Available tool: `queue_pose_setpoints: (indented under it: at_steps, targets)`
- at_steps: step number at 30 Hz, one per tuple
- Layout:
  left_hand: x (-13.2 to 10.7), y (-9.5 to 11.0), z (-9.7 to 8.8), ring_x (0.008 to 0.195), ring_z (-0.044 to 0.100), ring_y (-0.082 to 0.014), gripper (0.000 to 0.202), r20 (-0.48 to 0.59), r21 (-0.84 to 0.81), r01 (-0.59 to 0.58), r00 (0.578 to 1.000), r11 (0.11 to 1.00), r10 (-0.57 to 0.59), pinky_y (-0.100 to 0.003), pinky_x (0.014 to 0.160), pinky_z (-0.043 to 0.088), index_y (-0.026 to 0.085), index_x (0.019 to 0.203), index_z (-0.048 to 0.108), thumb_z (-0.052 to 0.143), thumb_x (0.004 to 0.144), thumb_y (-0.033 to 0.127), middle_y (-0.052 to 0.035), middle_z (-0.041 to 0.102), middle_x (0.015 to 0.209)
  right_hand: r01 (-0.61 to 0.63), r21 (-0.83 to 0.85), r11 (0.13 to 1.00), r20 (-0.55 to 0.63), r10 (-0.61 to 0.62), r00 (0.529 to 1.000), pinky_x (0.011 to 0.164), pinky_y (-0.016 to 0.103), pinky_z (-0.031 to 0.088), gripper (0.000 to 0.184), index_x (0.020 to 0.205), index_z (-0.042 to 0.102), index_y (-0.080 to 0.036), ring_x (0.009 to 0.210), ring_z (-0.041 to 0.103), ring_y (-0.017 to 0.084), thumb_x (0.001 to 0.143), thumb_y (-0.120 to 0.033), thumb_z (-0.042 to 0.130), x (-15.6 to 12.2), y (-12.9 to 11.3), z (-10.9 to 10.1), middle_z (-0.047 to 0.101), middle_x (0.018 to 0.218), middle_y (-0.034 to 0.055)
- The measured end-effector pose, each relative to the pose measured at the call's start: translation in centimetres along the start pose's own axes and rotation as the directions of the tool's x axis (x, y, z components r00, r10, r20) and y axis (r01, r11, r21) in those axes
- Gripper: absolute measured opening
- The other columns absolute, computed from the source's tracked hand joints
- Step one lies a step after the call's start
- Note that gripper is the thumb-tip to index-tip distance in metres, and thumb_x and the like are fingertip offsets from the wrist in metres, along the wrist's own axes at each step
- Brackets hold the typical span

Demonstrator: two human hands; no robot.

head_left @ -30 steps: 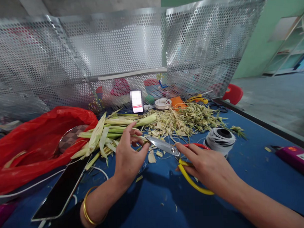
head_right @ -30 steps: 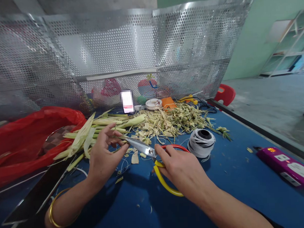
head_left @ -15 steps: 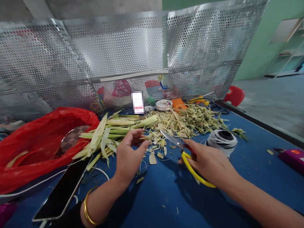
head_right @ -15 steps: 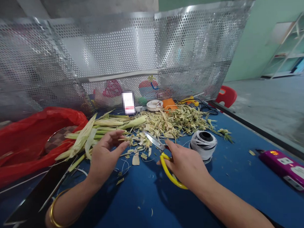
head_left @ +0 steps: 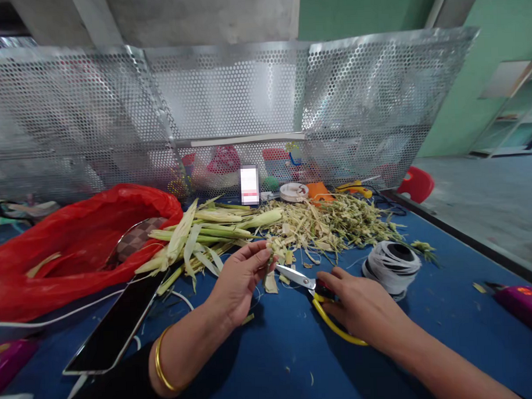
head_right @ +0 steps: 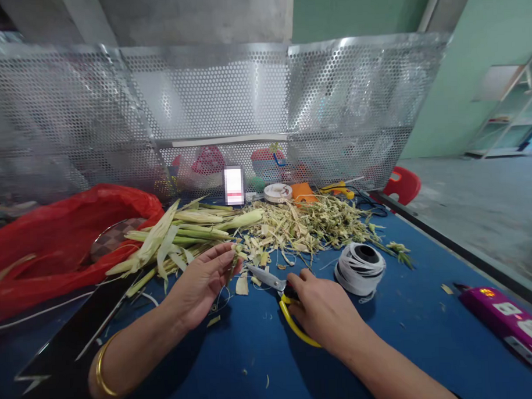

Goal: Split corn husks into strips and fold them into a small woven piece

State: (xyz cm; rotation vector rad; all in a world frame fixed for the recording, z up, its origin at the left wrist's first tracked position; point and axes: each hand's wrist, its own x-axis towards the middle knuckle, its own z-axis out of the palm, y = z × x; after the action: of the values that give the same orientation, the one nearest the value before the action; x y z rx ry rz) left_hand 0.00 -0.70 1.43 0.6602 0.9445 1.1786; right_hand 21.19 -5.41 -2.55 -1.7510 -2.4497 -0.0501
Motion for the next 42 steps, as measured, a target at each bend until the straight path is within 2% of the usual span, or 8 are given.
queue_pose_setpoints:
  at_steps: [5,8,12,15,17,23,31,42]
  targets:
    - [-0.5,-0.3,0.1,0.070,0.059,-0.0096,0.023,0.000,0.043,0.020,1.000,0.999,-0.020,-0.020,0.068,0.048,0.016,0.078,0.068,0.080,0.058,0.019,-0.0020,0.064,0.080,-0.020,0.019,1.000,-0.114,0.022,0.993,0.053,0.028,0.037,0.025,0.105,0.062,-0.021,0.066,0.063,0.021,0.082,-0.030,0.056,-0.1,0.5,-1.0,0.064,0.083,0.0053]
    - [-1.0,-0.7,0.5,0.073,0.059,-0.0095,0.024,0.027,0.037,0.009,1.000,0.999,-0.010,-0.021,0.072,0.048,0.017,0.078,0.066,0.079,0.058,0.017,-0.0005,0.062,0.081,-0.016,0.274,0.961,-0.210,0.076,0.975,0.061,0.029,0.044,0.025,0.105,0.063,-0.021,0.074,0.063,0.020,0.086,-0.034,0.053,0.1,-0.1,-1.7,0.065,0.090,0.0062]
    - [-2.0,-1.5,1.1,0.072,0.058,-0.0089,0.028,0.086,-0.022,0.027,0.996,0.999,-0.025,-0.022,0.075,0.047,0.016,0.077,0.063,0.079,0.055,0.013,0.0020,0.059,0.077,0.037,0.761,0.648,-0.175,0.149,0.973,0.067,0.027,0.048,0.019,0.091,0.065,-0.020,0.073,0.061,0.015,0.081,-0.035,0.060,0.6,-2.8,-1.7,0.066,0.083,0.0027]
    - [-2.7,-2.1,1.4,0.072,0.060,-0.0118,0.027,0.131,-0.021,0.067,0.989,0.998,-0.063,-0.023,0.070,0.047,0.016,0.075,0.061,0.079,0.055,0.014,0.0006,0.060,0.075,-0.005,0.919,0.395,-0.072,0.179,0.981,0.062,0.024,0.046,0.018,0.076,0.061,-0.018,0.066,0.058,0.014,0.080,-0.034,0.059,1.1,-4.8,-1.2,0.064,0.071,0.0008]
    - [-2.9,-2.3,1.5,0.073,0.061,-0.0135,0.026,0.137,0.005,0.071,0.988,0.997,-0.071,-0.025,0.069,0.047,0.016,0.075,0.061,0.078,0.056,0.014,-0.0007,0.062,0.076,-0.022,0.945,0.327,-0.044,0.194,0.980,0.059,0.023,0.044,0.025,0.065,0.058,-0.017,0.061,0.055,0.013,0.082,-0.036,0.056,1.3,-5.5,-1.1,0.060,0.062,0.0000]
    - [-2.7,-2.2,1.2,0.078,0.061,-0.0159,0.029,0.171,0.146,0.046,0.983,0.988,-0.071,-0.027,0.073,0.046,0.016,0.087,0.070,0.077,0.063,0.030,-0.0058,0.068,0.083,-0.017,0.959,0.284,-0.037,0.184,0.982,0.054,0.022,0.039,0.036,0.056,0.047,-0.018,0.054,0.046,0.010,0.081,-0.041,0.058,0.9,-5.6,-1.3,0.050,0.055,-0.0028]
    - [-2.3,-1.9,0.8,0.057,0.050,-0.0115,0.027,0.130,0.371,-0.102,0.990,0.923,0.057,-0.022,0.056,0.039,0.016,0.065,0.070,0.075,0.061,0.042,-0.0003,0.062,0.061,-0.062,0.972,0.225,0.042,0.090,0.995,0.050,0.021,0.035,0.033,0.059,0.049,-0.017,0.050,0.044,0.008,0.081,-0.041,0.058,0.5,-5.1,-1.3,0.052,0.053,-0.0031]
    - [-2.5,-1.5,1.1,0.070,0.056,-0.0153,0.026,0.203,0.395,-0.123,0.978,0.910,0.045,-0.025,0.069,0.043,0.016,0.073,0.071,0.074,0.064,0.040,-0.0027,0.066,0.072,-0.074,0.976,0.203,0.052,0.112,0.992,0.050,0.021,0.034,0.029,0.059,0.049,-0.017,0.048,0.044,0.008,0.080,-0.034,0.058,0.6,-5.1,-1.2,0.053,0.052,-0.0032]
